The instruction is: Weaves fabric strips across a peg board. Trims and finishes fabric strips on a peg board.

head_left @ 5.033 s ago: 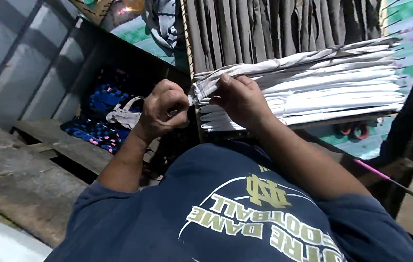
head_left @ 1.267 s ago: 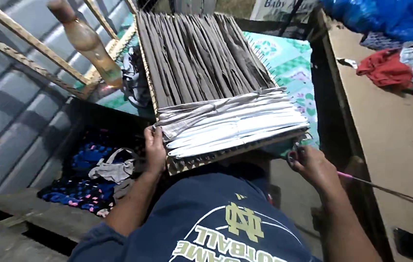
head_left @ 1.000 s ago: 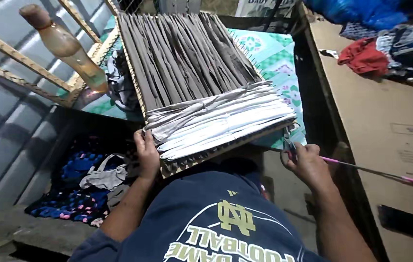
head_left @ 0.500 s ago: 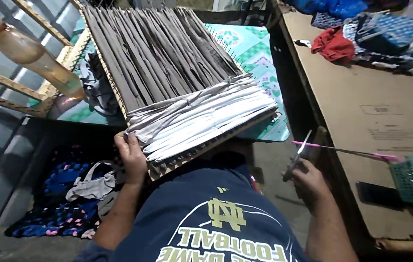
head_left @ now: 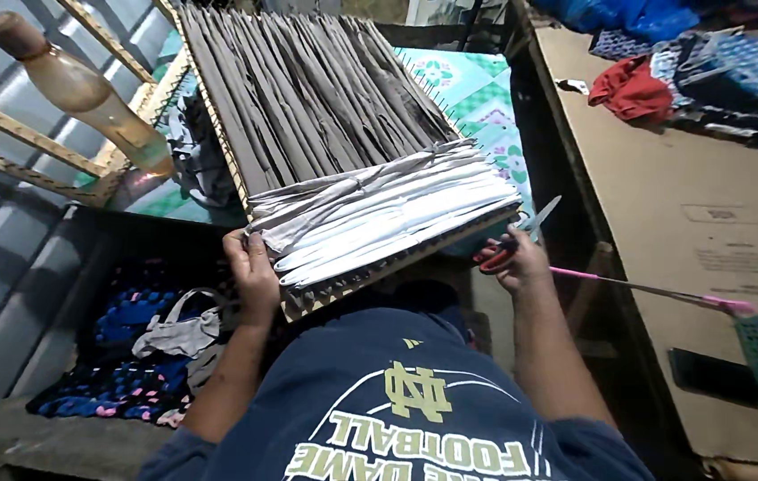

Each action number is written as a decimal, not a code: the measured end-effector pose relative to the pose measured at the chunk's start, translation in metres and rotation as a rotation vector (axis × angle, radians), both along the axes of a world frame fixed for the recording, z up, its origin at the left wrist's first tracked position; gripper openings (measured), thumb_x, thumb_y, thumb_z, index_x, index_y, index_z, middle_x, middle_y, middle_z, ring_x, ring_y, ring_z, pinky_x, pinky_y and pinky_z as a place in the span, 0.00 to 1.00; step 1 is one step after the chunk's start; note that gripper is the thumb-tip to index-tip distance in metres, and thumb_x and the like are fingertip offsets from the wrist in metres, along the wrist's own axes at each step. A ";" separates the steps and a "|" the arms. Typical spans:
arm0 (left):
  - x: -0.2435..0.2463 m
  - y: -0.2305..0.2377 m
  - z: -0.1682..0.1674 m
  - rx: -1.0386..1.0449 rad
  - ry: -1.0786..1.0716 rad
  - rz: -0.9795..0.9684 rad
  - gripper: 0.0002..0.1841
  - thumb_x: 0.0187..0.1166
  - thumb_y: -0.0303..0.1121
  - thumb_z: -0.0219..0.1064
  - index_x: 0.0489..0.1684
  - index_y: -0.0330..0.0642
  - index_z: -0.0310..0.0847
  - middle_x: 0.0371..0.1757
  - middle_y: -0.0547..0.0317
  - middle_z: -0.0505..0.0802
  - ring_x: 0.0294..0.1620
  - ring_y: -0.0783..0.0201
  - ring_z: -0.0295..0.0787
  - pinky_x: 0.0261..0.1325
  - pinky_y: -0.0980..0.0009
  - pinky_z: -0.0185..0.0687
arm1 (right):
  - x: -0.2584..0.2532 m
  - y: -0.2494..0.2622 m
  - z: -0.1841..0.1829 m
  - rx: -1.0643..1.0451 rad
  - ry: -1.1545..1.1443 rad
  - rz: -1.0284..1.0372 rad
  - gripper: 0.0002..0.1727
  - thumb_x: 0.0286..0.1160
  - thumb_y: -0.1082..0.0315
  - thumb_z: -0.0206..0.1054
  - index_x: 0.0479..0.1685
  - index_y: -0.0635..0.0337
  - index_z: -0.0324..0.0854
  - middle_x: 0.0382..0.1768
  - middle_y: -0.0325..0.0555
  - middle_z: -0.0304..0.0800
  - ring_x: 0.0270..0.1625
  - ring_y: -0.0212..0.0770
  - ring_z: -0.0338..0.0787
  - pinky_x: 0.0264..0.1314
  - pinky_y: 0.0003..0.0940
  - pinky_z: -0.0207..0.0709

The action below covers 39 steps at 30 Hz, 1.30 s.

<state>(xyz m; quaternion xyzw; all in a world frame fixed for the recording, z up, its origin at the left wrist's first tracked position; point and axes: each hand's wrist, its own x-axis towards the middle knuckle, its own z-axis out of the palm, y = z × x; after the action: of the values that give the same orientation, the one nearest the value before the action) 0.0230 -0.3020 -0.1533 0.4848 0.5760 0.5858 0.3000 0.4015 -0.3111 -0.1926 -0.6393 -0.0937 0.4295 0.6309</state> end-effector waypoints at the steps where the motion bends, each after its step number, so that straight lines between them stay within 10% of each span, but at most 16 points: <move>1: 0.000 0.000 -0.001 0.008 -0.009 -0.005 0.14 0.94 0.34 0.46 0.68 0.37 0.64 0.52 0.63 0.80 0.50 0.83 0.81 0.56 0.80 0.80 | -0.004 0.006 0.001 -0.001 0.021 -0.045 0.14 0.90 0.55 0.59 0.53 0.58 0.70 0.31 0.42 0.79 0.24 0.37 0.85 0.29 0.36 0.87; 10: -0.003 0.005 -0.007 0.036 -0.021 0.005 0.12 0.94 0.34 0.47 0.66 0.38 0.66 0.51 0.63 0.81 0.49 0.82 0.81 0.56 0.80 0.80 | -0.006 0.036 -0.008 0.038 0.283 -0.056 0.18 0.81 0.49 0.67 0.56 0.50 0.75 0.34 0.41 0.83 0.28 0.35 0.85 0.31 0.32 0.85; 21: -0.007 0.011 0.004 0.048 -0.002 -0.041 0.15 0.94 0.36 0.48 0.69 0.38 0.66 0.53 0.61 0.81 0.50 0.80 0.81 0.57 0.77 0.79 | -0.006 0.019 -0.007 0.212 0.315 0.021 0.17 0.90 0.47 0.53 0.56 0.48 0.75 0.37 0.40 0.87 0.36 0.35 0.90 0.40 0.35 0.88; 29: 0.039 0.020 0.004 0.123 -0.077 -0.227 0.15 0.94 0.32 0.46 0.67 0.29 0.65 0.55 0.55 0.82 0.52 0.81 0.80 0.59 0.78 0.78 | 0.040 -0.050 0.012 0.324 0.163 -0.076 0.26 0.94 0.48 0.35 0.39 0.47 0.77 0.24 0.34 0.88 0.26 0.31 0.89 0.29 0.33 0.87; 39: 0.133 0.045 -0.043 -0.030 -0.339 -0.600 0.14 0.94 0.34 0.45 0.66 0.34 0.66 0.49 0.53 0.81 0.44 0.70 0.81 0.50 0.69 0.81 | 0.104 -0.151 0.058 0.413 -0.088 -0.232 0.30 0.96 0.51 0.27 0.45 0.52 0.78 0.29 0.35 0.92 0.29 0.31 0.92 0.34 0.30 0.89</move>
<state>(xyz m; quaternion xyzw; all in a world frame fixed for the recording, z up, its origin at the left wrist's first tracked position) 0.1560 -0.2571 -0.1963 0.5238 0.3582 0.5354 0.5574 0.5053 -0.4618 -0.1342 -0.5214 -0.1327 0.2975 0.7887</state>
